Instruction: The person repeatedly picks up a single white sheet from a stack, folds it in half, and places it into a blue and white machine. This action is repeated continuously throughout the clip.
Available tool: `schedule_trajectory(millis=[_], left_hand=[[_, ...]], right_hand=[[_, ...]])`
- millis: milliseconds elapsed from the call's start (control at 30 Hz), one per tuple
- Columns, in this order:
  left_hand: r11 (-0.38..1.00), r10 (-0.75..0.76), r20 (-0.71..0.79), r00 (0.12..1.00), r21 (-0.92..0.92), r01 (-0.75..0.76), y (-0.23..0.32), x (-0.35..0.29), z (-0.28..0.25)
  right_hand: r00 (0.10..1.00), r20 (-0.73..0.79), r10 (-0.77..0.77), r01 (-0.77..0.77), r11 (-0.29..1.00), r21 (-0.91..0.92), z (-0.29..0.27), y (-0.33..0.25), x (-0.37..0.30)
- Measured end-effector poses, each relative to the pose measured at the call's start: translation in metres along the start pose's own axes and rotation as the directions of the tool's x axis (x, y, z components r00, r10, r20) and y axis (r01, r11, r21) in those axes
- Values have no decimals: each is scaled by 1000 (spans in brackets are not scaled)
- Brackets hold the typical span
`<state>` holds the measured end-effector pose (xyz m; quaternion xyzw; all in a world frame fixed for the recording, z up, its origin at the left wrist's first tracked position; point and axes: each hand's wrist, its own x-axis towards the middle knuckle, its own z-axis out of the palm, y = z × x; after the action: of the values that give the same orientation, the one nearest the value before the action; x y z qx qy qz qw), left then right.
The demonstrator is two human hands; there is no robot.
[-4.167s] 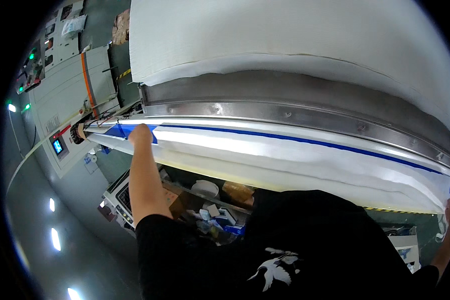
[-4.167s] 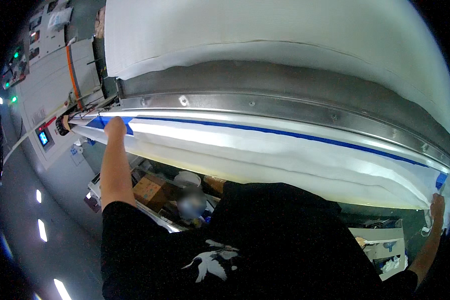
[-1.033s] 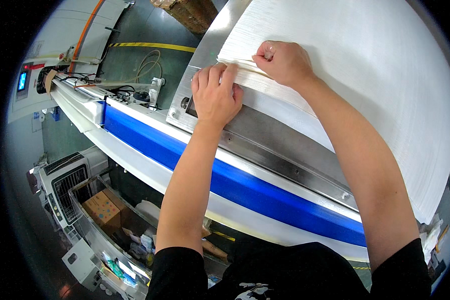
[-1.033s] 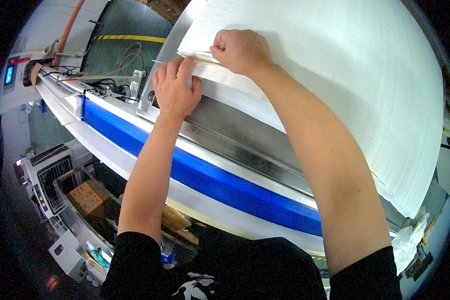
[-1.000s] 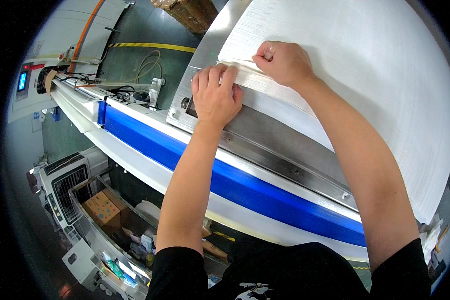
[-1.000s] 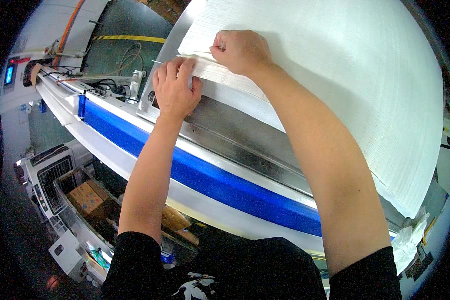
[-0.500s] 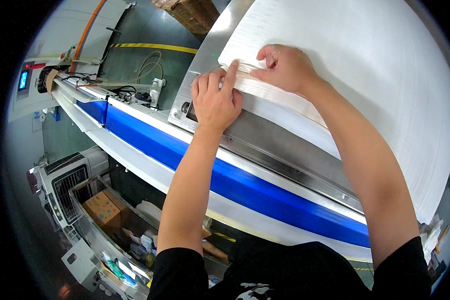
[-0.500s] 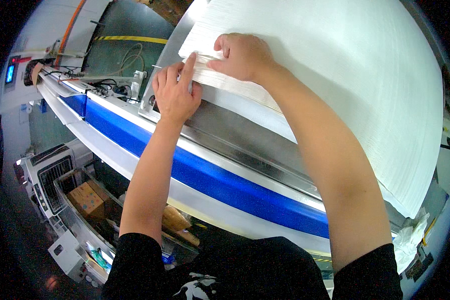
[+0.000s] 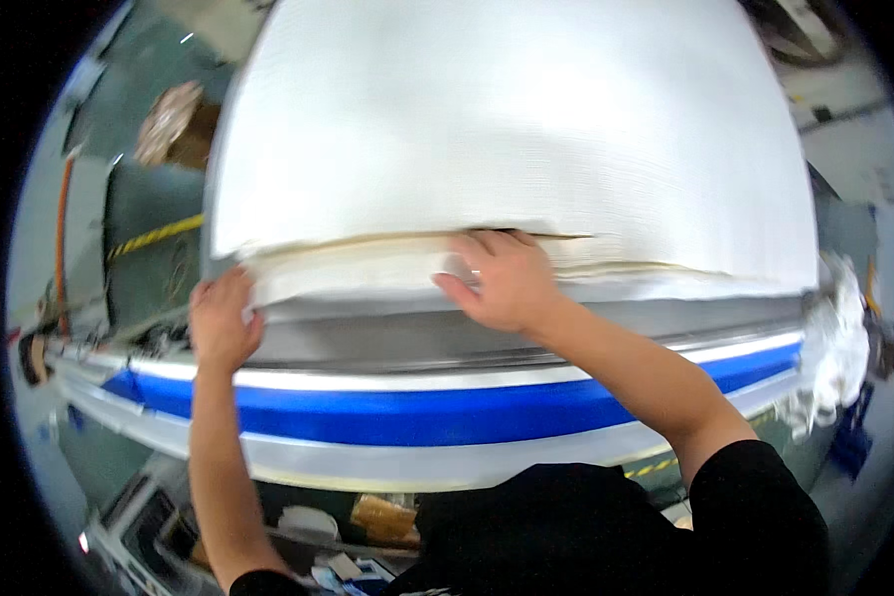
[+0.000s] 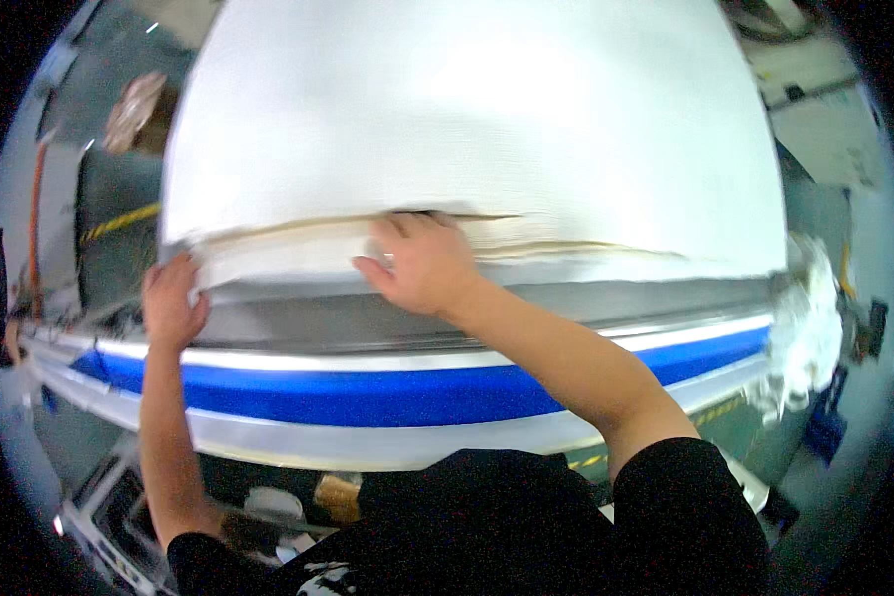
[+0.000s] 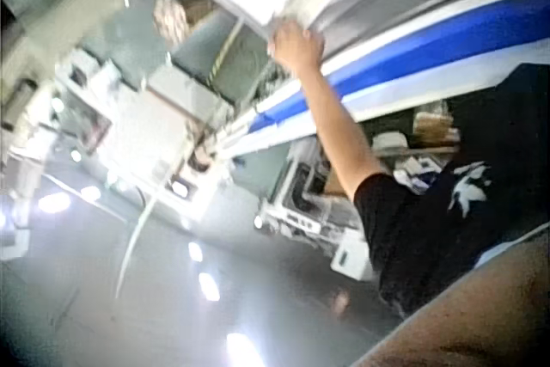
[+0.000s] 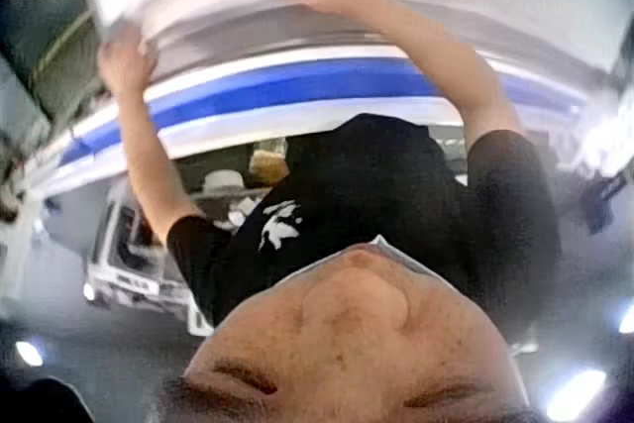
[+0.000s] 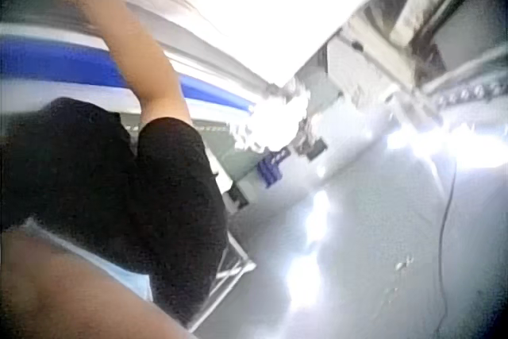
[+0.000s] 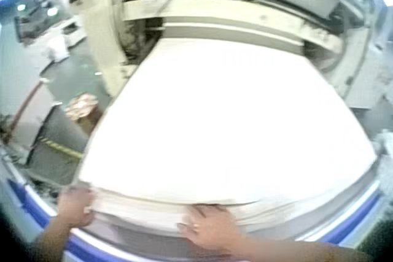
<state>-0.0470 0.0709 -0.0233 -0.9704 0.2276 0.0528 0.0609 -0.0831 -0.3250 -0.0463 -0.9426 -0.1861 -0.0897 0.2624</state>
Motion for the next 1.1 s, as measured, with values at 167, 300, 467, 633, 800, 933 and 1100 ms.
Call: schedule_trajectory(millis=[167, 300, 467, 633, 800, 933, 1100], left_hand=[[980, -160, 317, 935, 163, 113, 32, 37, -37], [942, -223, 460, 860, 329, 68, 58, 74, -42], [903, -186, 387, 903, 430, 2, -3, 62, 11], [889, -387, 308, 869, 374, 263, -2, 78, 22], [924, -355, 280, 892, 249, 290, -29, 70, 40], [873, -347, 278, 895, 444, 201, -63, 35, 41], [825, -382, 368, 848, 548, 134, -57, 31, 21]], right_hand=[[958, 16, 285, -258, 888, -380, -132, 153, -129], [892, -49, 450, -416, 774, -477, -225, 256, -216], [782, -48, 622, -540, 637, -551, -314, 372, -295], [612, 42, 790, -623, 514, -590, -385, 457, -354], [417, 47, 908, -713, 359, -602, -445, 509, -393], [526, 178, 832, -464, 456, -759, -439, 529, -402], [576, 1, 818, -589, 415, -694, -432, 534, -430]])
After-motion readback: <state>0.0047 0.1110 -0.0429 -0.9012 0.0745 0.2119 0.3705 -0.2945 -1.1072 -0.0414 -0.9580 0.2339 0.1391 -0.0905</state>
